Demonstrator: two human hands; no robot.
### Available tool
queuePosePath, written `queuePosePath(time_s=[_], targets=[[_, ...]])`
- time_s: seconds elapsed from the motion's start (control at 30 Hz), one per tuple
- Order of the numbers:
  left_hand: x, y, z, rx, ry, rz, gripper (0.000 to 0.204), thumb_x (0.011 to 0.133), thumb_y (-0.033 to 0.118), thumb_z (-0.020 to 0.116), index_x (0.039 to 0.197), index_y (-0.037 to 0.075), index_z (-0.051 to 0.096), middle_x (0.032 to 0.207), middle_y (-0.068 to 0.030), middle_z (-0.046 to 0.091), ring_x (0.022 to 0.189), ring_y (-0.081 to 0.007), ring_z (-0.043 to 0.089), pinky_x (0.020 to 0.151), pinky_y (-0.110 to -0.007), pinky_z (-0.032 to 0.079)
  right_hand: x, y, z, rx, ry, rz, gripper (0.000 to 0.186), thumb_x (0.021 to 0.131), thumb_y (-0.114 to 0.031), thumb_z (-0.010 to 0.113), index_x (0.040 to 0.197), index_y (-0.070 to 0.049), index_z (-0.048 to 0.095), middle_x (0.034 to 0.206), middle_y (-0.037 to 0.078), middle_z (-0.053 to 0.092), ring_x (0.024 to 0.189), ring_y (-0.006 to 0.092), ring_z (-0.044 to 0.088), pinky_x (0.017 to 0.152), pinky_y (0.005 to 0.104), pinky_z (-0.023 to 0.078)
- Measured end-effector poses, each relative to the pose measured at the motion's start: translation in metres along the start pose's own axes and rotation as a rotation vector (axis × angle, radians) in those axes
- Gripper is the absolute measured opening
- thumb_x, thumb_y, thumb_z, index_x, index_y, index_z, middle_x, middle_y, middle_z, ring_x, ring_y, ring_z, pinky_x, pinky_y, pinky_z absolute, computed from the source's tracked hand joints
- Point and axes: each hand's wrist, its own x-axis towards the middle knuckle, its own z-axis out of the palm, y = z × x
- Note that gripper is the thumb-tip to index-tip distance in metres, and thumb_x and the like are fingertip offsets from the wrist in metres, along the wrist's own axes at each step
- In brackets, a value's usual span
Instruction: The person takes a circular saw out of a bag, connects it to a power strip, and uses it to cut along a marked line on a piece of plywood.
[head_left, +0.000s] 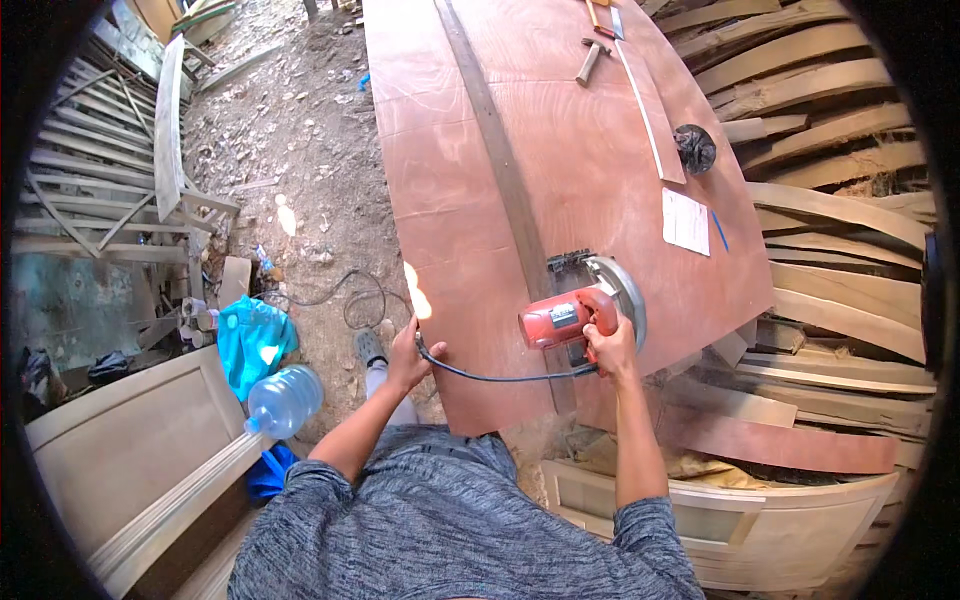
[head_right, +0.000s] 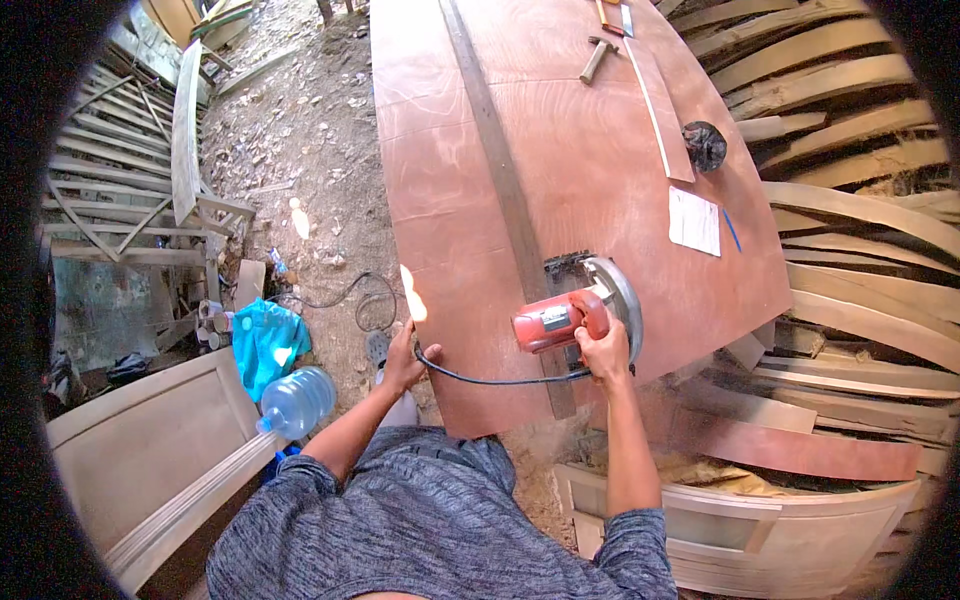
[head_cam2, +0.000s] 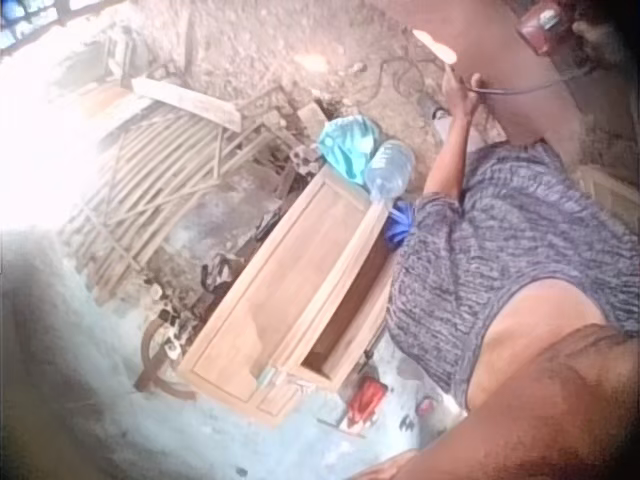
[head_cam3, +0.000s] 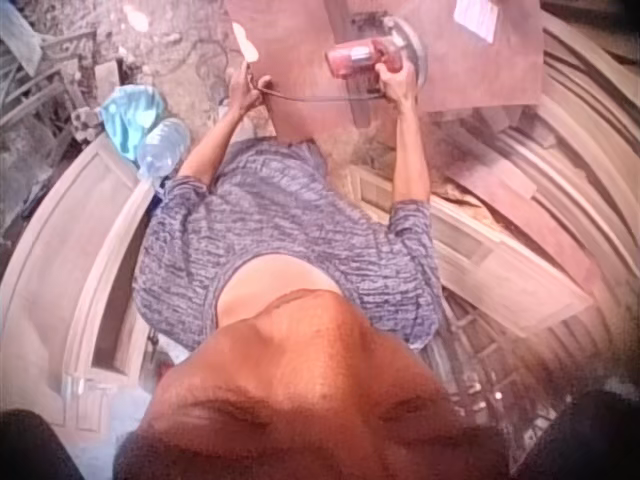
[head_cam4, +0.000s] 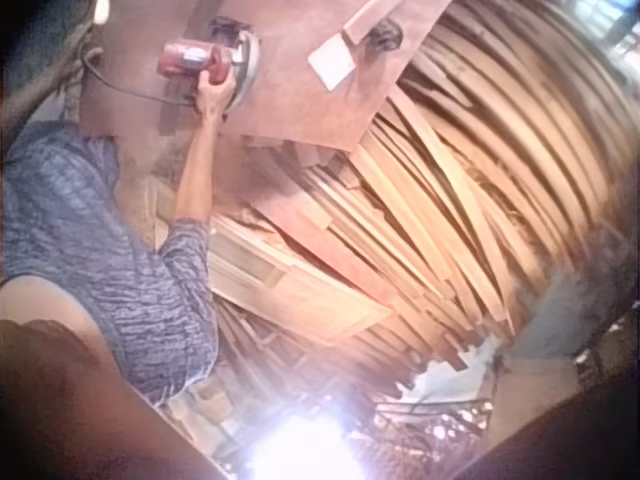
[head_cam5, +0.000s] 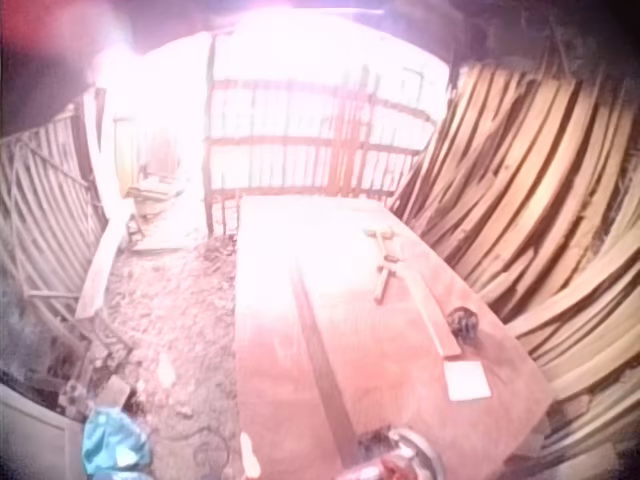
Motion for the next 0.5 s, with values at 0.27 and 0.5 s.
queuePosePath(time_s=[0.27,0.5], targets=[[0.000,0.009,0.001,-0.053,-0.032,-0.001,0.083,0.088,0.042,0.082,0.148,-0.002,0.044,0.126,-0.0253,0.067,0.117,-0.0407,0.066,0.097,-0.046,0.052,0.015,-0.001,0.003,-0.043,0.066,-0.101,0.035,0.083,-0.006,0.069,0.119,-0.004,0.069,0.085,0.005,0.067,0.065,0.0142,0.065,0.056,0.0319,0.052],[-0.001,0.016,-0.004,-0.037,0.034,-0.268,0.084,0.087,0.045,0.081,0.149,0.001,0.045,0.122,-0.0195,0.068,0.097,-0.0323,0.070,0.083,-0.042,0.055,0.030,-0.003,0.003,-0.110,0.085,-0.154,0.030,0.083,-0.008,0.069,0.113,-0.002,0.069,0.085,0.006,0.068,0.071,0.0184,0.067,0.062,0.0349,0.055]])
